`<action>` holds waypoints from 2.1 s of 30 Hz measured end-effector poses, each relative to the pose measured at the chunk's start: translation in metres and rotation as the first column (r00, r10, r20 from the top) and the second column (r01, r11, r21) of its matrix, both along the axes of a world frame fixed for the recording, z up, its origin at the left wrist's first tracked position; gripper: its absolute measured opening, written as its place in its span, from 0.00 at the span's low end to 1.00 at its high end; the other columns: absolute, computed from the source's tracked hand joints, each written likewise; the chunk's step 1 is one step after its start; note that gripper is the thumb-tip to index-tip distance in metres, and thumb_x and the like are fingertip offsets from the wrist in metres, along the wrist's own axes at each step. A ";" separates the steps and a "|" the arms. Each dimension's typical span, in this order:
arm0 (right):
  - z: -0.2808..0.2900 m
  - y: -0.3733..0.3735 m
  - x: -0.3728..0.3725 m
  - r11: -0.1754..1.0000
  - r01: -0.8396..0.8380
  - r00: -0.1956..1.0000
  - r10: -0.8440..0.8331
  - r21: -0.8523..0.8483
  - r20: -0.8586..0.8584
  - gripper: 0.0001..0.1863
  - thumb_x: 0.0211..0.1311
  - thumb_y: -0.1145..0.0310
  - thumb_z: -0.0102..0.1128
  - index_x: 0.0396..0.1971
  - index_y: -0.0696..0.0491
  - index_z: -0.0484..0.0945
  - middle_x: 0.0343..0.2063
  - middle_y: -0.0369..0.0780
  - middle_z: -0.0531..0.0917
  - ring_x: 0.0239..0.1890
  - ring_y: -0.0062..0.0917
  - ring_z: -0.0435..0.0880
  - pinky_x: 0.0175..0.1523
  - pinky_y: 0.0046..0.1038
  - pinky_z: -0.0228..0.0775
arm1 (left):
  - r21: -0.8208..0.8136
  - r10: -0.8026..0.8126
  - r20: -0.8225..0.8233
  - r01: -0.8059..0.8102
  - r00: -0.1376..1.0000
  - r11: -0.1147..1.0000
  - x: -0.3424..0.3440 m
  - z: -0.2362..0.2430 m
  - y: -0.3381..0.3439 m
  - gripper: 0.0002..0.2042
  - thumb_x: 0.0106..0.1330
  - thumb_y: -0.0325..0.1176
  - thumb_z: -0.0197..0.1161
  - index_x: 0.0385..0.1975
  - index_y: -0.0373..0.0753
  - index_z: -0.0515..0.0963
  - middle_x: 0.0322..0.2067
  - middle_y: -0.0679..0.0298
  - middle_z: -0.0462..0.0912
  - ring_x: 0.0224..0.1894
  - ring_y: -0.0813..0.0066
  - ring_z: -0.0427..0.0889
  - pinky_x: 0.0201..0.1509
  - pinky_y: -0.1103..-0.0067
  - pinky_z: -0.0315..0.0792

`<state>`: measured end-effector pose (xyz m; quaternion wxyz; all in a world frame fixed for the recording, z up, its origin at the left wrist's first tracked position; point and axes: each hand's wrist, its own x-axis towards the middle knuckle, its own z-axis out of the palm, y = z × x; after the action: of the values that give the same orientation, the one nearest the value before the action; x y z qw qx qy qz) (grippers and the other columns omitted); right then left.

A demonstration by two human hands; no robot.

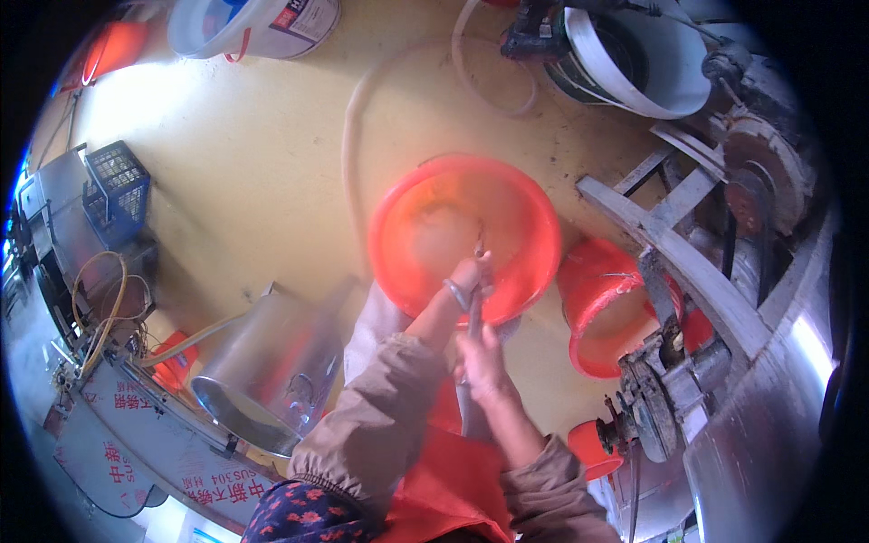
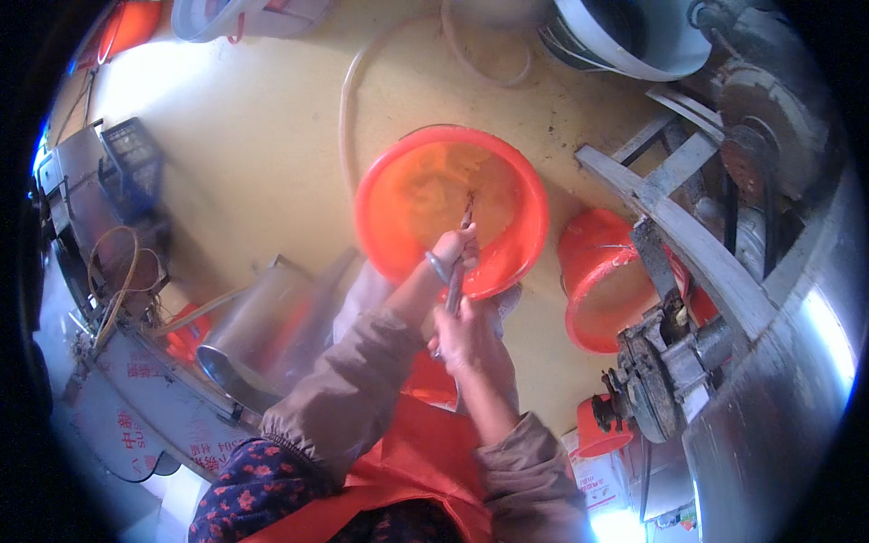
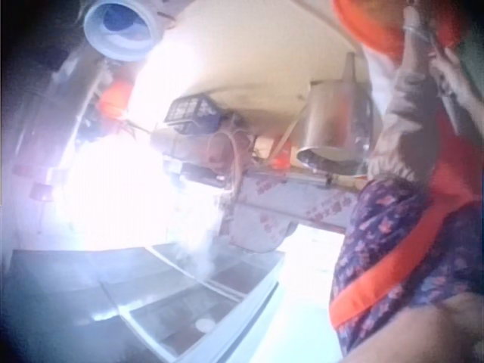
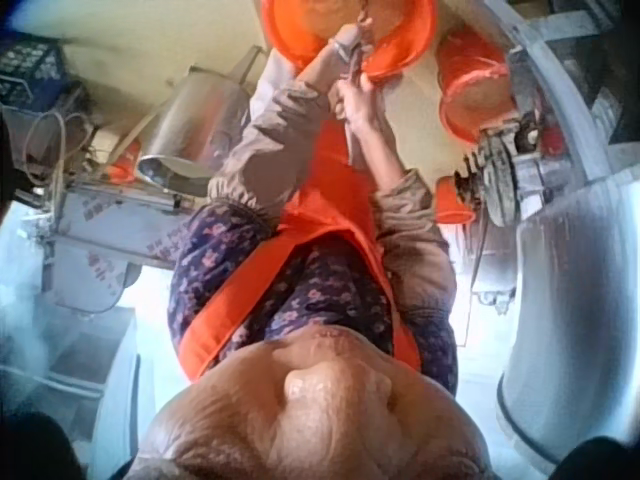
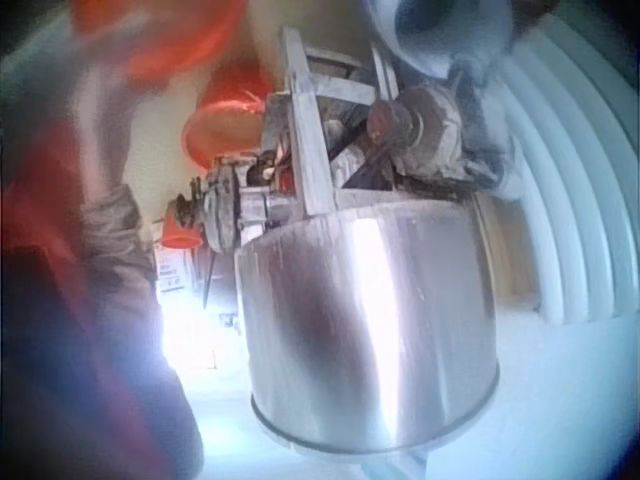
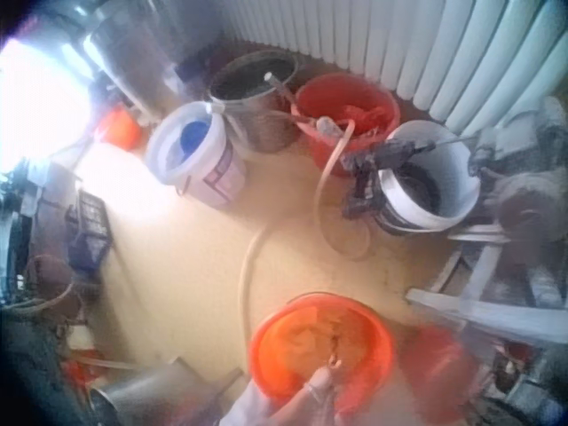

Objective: The person scoops dough from a large industrial mixer into red basins using a ladle, then walks to a dough sheeter and uses a scraper to smooth a large sheet of dough on the machine. The person repeats the scooping process several times.

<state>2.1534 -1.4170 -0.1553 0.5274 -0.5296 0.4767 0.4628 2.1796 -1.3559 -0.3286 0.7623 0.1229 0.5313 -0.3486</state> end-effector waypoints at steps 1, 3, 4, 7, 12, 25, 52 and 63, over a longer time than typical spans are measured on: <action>-0.008 0.003 -0.018 0.999 -0.029 0.997 0.030 -0.015 0.075 0.14 0.51 0.73 0.50 0.40 0.55 0.65 0.15 0.36 0.70 0.08 0.21 0.70 0.10 0.26 0.61 | 0.038 -0.063 0.022 0.062 0.998 0.997 -0.010 -0.006 0.002 0.13 0.68 0.38 0.48 0.21 0.45 0.61 0.12 0.71 0.58 0.11 0.79 0.58 0.12 0.79 0.53; -0.021 -0.002 -0.043 0.999 -0.046 0.997 0.046 0.008 0.063 0.19 0.51 0.73 0.49 0.45 0.54 0.64 0.15 0.37 0.69 0.08 0.21 0.68 0.10 0.26 0.62 | 0.184 -0.235 0.044 0.223 0.971 0.957 -0.027 -0.015 -0.003 0.13 0.67 0.40 0.49 0.21 0.45 0.60 0.12 0.71 0.59 0.11 0.79 0.59 0.11 0.79 0.54; -0.025 -0.008 -0.051 0.997 -0.071 0.997 0.071 0.000 0.034 0.20 0.51 0.73 0.49 0.47 0.53 0.63 0.14 0.36 0.69 0.08 0.21 0.68 0.10 0.26 0.62 | 0.262 -0.314 0.042 0.293 0.948 0.920 -0.032 -0.021 -0.007 0.13 0.67 0.41 0.49 0.21 0.45 0.60 0.12 0.71 0.59 0.11 0.78 0.60 0.11 0.79 0.55; -0.026 -0.018 -0.075 0.983 -0.182 0.980 0.181 -0.003 0.087 0.23 0.53 0.72 0.48 0.52 0.52 0.62 0.15 0.36 0.69 0.09 0.22 0.69 0.11 0.26 0.63 | 0.220 -0.384 -0.030 0.381 0.923 0.898 -0.046 -0.027 -0.011 0.12 0.67 0.42 0.50 0.24 0.45 0.62 0.11 0.71 0.61 0.10 0.78 0.61 0.10 0.79 0.57; -0.036 -0.021 -0.107 0.946 -0.297 0.889 0.323 -0.129 0.324 0.28 0.54 0.71 0.48 0.58 0.51 0.58 0.20 0.41 0.72 0.12 0.24 0.72 0.15 0.28 0.67 | 0.181 -0.225 -0.050 0.230 0.973 0.956 -0.062 -0.019 -0.013 0.12 0.67 0.43 0.49 0.24 0.46 0.63 0.10 0.72 0.61 0.08 0.77 0.59 0.09 0.79 0.53; -0.059 -0.029 -0.133 0.860 -0.474 0.758 0.508 -0.189 0.409 0.30 0.53 0.68 0.48 0.60 0.48 0.57 0.27 0.54 0.78 0.29 0.45 0.80 0.33 0.42 0.71 | 0.392 -0.274 0.264 0.156 0.925 0.907 -0.099 -0.058 0.012 0.11 0.67 0.39 0.50 0.23 0.48 0.61 0.11 0.75 0.57 0.10 0.81 0.57 0.11 0.81 0.51; 0.030 -0.099 -0.169 0.859 -0.511 0.827 0.498 -0.021 0.262 0.32 0.51 0.70 0.51 0.60 0.50 0.59 0.22 0.48 0.78 0.22 0.35 0.80 0.29 0.34 0.73 | 0.394 -0.091 0.032 0.071 0.995 0.916 -0.106 0.092 -0.035 0.11 0.66 0.37 0.51 0.21 0.46 0.61 0.11 0.71 0.59 0.10 0.78 0.58 0.12 0.77 0.55; 0.082 -0.148 -0.161 0.781 -0.616 0.657 0.579 -0.099 0.482 0.32 0.50 0.64 0.54 0.59 0.49 0.63 0.25 0.43 0.79 0.21 0.28 0.78 0.28 0.30 0.72 | 0.250 0.123 0.063 -0.135 0.990 0.959 -0.120 0.150 -0.070 0.16 0.66 0.43 0.49 0.16 0.50 0.58 0.09 0.77 0.54 0.09 0.82 0.53 0.12 0.80 0.49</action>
<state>1.9920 -1.5649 -0.0735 0.4670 -0.7354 0.1098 0.4785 2.0599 -1.4264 -0.1790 0.7736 0.1925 0.5606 -0.2242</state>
